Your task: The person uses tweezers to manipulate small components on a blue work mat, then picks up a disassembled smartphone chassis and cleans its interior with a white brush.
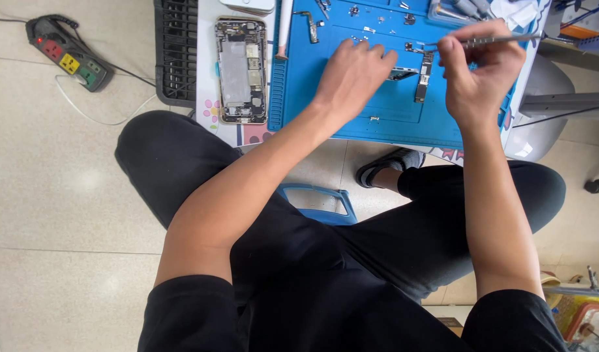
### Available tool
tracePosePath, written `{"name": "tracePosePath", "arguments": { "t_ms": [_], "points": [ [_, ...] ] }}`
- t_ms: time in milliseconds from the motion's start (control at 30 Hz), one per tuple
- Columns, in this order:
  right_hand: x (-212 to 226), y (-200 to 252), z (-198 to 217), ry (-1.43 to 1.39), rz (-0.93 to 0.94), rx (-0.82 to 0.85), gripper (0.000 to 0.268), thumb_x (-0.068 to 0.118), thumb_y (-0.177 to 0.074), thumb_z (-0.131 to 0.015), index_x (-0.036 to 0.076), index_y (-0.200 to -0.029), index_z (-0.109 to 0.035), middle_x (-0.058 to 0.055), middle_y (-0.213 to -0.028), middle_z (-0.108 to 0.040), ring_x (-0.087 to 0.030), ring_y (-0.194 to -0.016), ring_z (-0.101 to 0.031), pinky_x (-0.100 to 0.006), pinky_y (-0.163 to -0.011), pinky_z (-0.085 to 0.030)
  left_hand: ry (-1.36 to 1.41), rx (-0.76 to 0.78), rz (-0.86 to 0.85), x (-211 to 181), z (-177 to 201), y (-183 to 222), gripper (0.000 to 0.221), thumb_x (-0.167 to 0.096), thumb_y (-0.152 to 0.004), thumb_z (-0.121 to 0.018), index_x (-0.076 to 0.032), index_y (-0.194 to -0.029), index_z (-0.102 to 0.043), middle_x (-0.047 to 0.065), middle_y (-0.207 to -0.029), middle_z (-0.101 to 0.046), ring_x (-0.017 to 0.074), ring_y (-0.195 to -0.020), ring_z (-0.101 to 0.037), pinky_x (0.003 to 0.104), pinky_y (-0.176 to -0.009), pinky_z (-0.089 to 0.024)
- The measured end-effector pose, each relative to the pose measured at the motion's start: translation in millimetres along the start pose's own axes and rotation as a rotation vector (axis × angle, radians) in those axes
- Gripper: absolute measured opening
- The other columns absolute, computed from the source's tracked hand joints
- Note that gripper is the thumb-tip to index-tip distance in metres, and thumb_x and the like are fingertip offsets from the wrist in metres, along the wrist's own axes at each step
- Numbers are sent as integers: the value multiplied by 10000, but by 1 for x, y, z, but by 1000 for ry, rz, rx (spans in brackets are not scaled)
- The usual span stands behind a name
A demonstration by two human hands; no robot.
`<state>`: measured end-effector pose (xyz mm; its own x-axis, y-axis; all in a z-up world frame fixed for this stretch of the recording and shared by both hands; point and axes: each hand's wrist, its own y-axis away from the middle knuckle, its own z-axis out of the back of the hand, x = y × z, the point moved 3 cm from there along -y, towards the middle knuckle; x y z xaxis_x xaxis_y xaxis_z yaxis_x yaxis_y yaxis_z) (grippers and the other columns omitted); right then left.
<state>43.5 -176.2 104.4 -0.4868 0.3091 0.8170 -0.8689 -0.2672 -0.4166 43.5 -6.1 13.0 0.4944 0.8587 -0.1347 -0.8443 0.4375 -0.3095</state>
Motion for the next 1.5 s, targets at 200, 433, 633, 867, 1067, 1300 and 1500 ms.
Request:
{"name": "tracePosePath", "arguments": {
  "t_ms": [200, 433, 633, 867, 1067, 1300, 1500],
  "points": [
    [5, 41, 12, 143, -217, 45, 114, 26, -1149, -785, -27, -1183, -690, -171, -1078, -696, -221, -928, -660, -302, -780, -528, 0, -13, -34, 8, 16, -1, 303, -27, -743, -851, -222, -891, -674, -28, -699, -657, 193, -665, -662, 361, -630, -490],
    [3, 47, -21, 299, -296, 66, 35, 52, -1063, -793, 22, -1074, -779, -102, -993, -776, -192, -875, -727, -288, -685, -556, 125, 37, -83, 16, 28, -6, 287, 1, -776, -800, -161, -973, -667, 15, -783, -686, 262, -714, -685, 411, -633, -504],
    [-7, 47, -27, 473, -152, 54, 103, 131, -1082, -798, 46, -1024, -806, -63, -898, -773, -155, -629, -637, -295, -584, -492, 114, 39, -99, 16, 31, -6, 275, -7, -793, -797, -163, -967, -653, 17, -775, -675, 267, -699, -681, 409, -624, -501],
    [-12, 47, -28, 502, -128, 40, 133, 144, -1065, -832, 35, -989, -829, -58, -880, -786, -146, -634, -644, -290, -566, -479, 68, 0, -109, 16, 30, -4, 316, -6, -768, -811, -176, -960, -627, 9, -783, -652, 265, -705, -671, 404, -618, -492],
    [-10, 46, -28, 469, -113, 40, 129, 117, -1070, -824, 17, -990, -818, -85, -897, -786, -173, -661, -656, -289, -591, -515, 48, 9, -106, 15, 30, -4, 328, -36, -761, -824, -179, -995, -646, 5, -825, -679, 253, -763, -684, 400, -645, -501],
    [-13, 47, -28, 464, -114, 39, 139, 121, -1075, -818, 23, -976, -822, -86, -880, -783, -176, -649, -644, -294, -585, -510, 41, 1, -110, 14, 31, -3, 304, -41, -799, -818, -166, -1029, -664, 19, -849, -693, 251, -785, -686, 394, -658, -517],
    [-12, 49, -30, 544, -91, 24, 158, 156, -1073, -825, 39, -968, -824, -58, -857, -782, -161, -644, -672, -294, -573, -500, 22, 14, -107, 14, 31, -3, 328, -36, -762, -821, -180, -1001, -648, -2, -818, -670, 239, -770, -673, 385, -641, -502]
  ]
}}
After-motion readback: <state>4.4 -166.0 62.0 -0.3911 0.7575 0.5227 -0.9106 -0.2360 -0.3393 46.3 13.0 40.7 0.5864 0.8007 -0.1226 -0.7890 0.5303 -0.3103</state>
